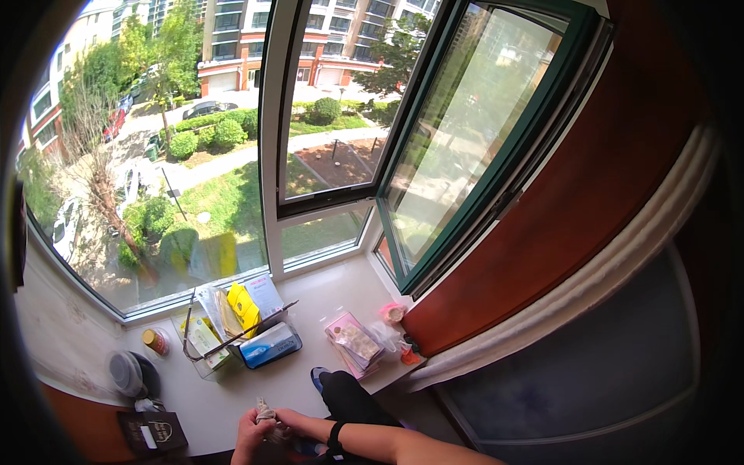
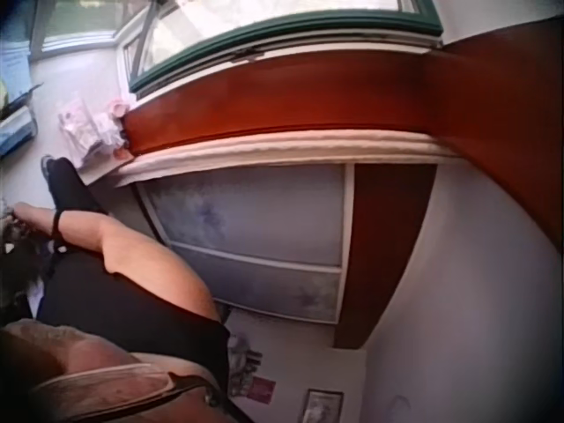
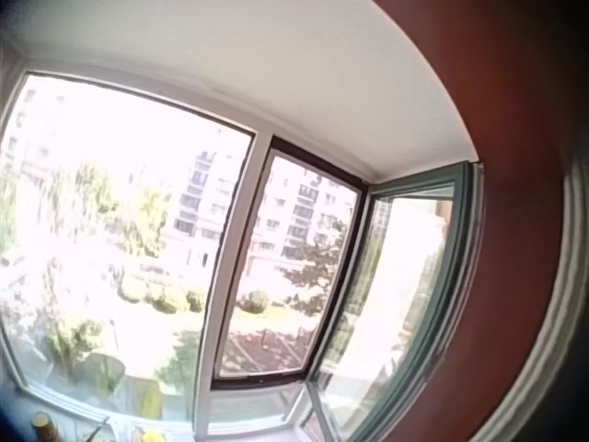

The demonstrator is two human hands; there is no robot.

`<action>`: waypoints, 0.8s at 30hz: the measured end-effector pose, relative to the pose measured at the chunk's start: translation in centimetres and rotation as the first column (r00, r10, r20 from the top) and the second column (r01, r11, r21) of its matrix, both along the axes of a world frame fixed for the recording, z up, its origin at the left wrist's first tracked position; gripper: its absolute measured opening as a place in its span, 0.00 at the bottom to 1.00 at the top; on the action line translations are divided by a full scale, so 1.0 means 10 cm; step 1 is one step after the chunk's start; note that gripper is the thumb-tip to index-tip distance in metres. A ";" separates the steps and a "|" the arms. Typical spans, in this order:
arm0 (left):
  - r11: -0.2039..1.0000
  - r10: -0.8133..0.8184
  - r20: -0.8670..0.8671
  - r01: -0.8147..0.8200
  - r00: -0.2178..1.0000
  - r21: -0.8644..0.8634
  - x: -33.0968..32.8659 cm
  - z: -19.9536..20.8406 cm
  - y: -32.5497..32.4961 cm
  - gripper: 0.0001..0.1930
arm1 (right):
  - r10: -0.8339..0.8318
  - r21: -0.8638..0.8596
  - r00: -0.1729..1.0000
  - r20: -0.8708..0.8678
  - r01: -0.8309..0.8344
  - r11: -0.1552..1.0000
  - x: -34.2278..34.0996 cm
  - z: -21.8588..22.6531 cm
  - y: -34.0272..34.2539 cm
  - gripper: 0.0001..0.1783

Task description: The person cleans a window and its frame using a cloth, wiping the glass and the inner edges of the frame.

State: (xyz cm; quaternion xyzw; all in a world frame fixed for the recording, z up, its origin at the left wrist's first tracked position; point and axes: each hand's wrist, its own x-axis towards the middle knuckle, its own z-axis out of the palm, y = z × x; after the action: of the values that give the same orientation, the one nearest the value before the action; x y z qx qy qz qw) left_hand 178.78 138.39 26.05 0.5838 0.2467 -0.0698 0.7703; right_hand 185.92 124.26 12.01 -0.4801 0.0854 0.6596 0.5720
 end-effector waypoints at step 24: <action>0.678 -0.038 -0.274 0.226 0.961 0.700 0.37 -0.17 -0.07 0.23 | -0.298 0.059 0.838 -0.458 0.363 0.930 0.46 0.51 -0.14 0.23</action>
State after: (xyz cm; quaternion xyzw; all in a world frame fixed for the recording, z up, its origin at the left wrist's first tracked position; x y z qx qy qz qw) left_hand 182.44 137.70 24.31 0.8438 0.3012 -0.0915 0.4347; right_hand 190.53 122.90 17.06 -0.2537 0.2467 0.6464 0.6760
